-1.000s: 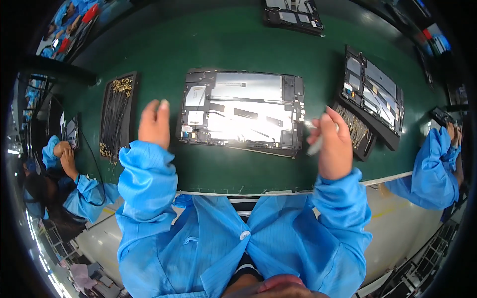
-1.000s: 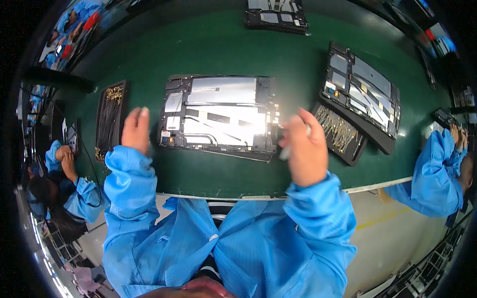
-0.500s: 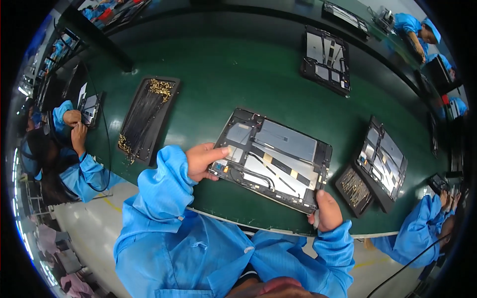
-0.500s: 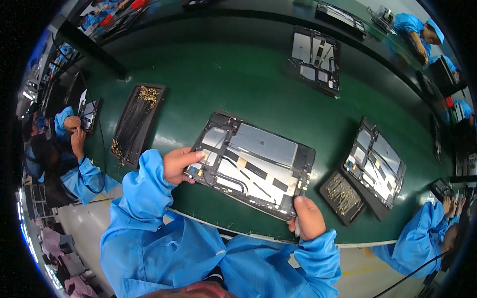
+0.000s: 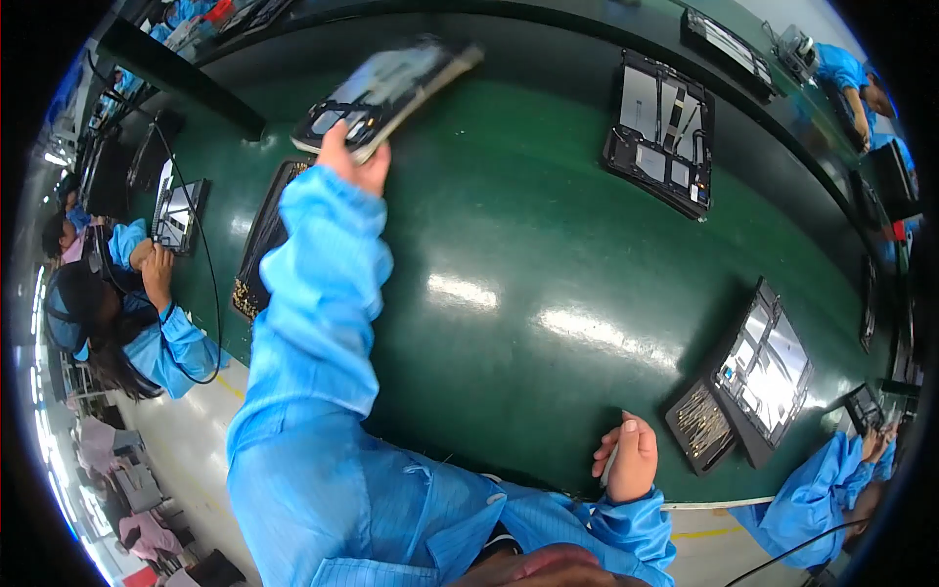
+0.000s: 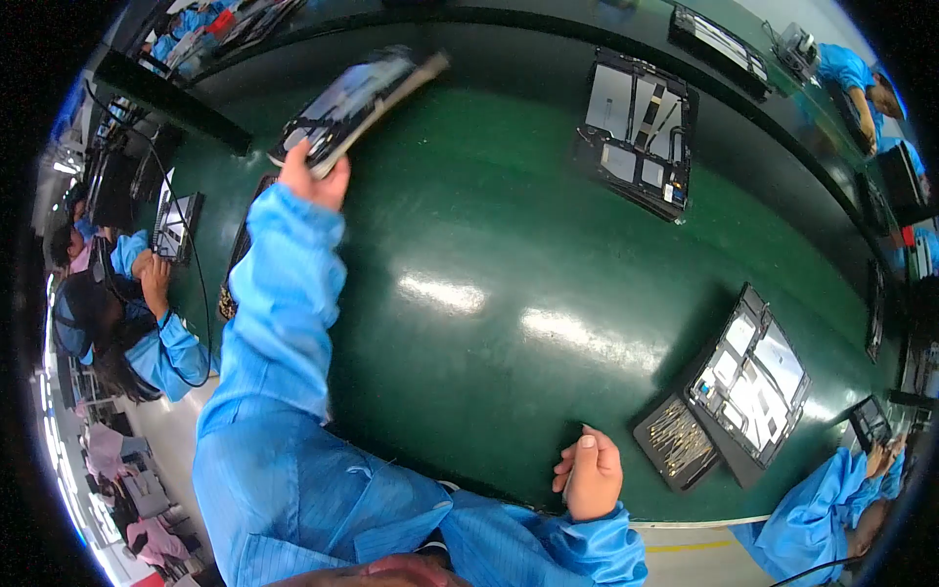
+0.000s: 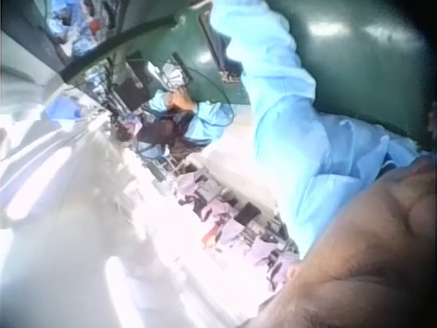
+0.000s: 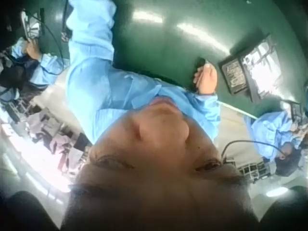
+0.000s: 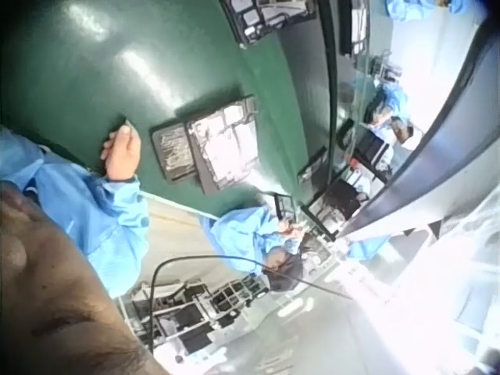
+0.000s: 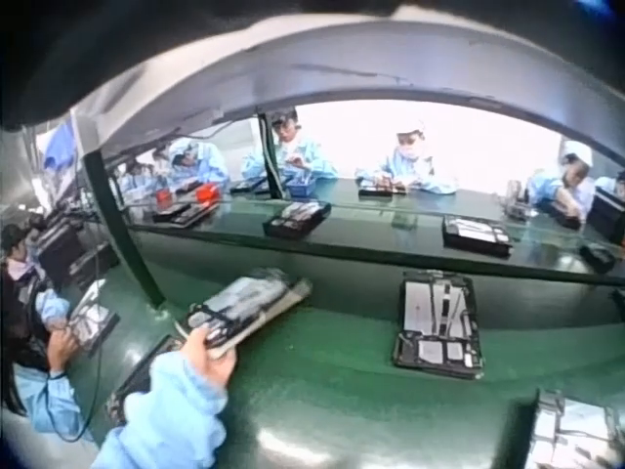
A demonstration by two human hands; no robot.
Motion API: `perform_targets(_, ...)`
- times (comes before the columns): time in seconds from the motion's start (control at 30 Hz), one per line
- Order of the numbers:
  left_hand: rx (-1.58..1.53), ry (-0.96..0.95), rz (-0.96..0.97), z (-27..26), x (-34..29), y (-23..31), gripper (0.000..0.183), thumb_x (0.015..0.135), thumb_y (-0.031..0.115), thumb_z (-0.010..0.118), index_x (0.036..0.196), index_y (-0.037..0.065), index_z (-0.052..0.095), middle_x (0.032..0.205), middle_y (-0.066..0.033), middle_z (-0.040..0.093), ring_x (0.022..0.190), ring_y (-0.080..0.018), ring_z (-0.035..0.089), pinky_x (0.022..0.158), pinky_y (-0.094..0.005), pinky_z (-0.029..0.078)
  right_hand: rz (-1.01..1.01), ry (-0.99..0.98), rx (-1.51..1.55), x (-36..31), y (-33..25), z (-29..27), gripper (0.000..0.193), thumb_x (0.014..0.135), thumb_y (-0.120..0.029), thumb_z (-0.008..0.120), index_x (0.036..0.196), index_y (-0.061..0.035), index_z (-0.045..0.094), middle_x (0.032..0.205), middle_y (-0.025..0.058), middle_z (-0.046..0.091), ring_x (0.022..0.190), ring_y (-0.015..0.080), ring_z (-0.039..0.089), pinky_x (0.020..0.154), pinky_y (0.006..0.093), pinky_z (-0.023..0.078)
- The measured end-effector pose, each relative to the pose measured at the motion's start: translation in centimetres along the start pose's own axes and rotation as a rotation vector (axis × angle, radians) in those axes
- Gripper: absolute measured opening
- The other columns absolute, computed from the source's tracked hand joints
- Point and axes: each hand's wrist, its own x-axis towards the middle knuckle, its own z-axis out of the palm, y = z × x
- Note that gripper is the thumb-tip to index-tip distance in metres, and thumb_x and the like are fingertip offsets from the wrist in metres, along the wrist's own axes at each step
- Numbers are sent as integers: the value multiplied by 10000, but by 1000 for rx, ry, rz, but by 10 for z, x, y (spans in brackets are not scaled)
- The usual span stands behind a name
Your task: The person assembles or repairs tablet devices by manipulating internal components and connectors within the chassis, using a plastic pry tool.
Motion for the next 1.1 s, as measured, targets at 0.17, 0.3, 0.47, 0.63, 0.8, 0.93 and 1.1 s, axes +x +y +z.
perform_targets(0.17, 515, -462, -148, 48, -13, -67, 799, 767, 489, 433, 1269, 8, 38, 1313, -211, 63, 1145, -369, 259, 886, -380, 348, -147, 102, -171, -1, 13, 6, 280, 836, -244, 422, 984, -7, 446, 635, 51, 484, 427, 82, 419, 355, 194, 355)
perform_targets(0.3, 930, -700, -107, 63, -25, -100, 669, 793, 381, 469, 1249, -9, 172, 1268, -208, 214, 1120, -339, 300, 884, -368, 357, -274, 183, -170, 1, 23, 4, 237, 807, -190, 480, 932, 11, 493, 630, 55, 517, 459, 69, 437, 409, 193, 373)
perform_targets(0.47, 455, -39, -43, 28, -28, -77, 573, 801, 250, 481, 1207, -47, 207, 1218, -240, 235, 1014, -349, 391, 823, -399, 421, -376, 164, -162, 5, 38, -8, 216, 820, -170, 453, 960, -5, 459, 620, 51, 490, 441, 73, 416, 399, 192, 366)
perform_targets(0.63, 224, 182, 108, 22, -9, -49, 547, 832, 214, 416, 1239, -17, 131, 1254, -220, 194, 1040, -352, 380, 829, -416, 420, -552, 88, -165, 11, 48, -15, 215, 838, -166, 416, 997, -22, 422, 617, 56, 466, 422, 76, 389, 389, 190, 351)
perform_targets(0.8, 253, -84, 207, 18, 28, -48, 473, 859, 170, 350, 1226, -56, 155, 1277, -203, 181, 1097, -317, 348, 874, -355, 395, -594, 88, -181, 11, 56, -19, 213, 839, -162, 407, 1007, -32, 420, 606, 65, 464, 418, 79, 389, 395, 189, 344)
perform_targets(0.93, 314, -54, 173, 30, 25, -54, 465, 858, 151, 346, 1217, -73, 153, 1276, -200, 187, 1127, -320, 304, 903, -354, 365, -637, 112, -225, 11, 63, -27, 207, 839, -153, 404, 1007, -33, 420, 605, 67, 466, 417, 79, 389, 394, 191, 344)
perform_targets(1.1, 354, -392, -117, 42, -17, -98, 680, 807, 255, 469, 1249, -29, 37, 1311, -187, 68, 1179, -335, 197, 935, -428, 297, -558, 167, -200, 8, 59, -23, 155, 763, -86, 504, 890, 2, 488, 582, 77, 511, 473, 123, 463, 469, 233, 386)
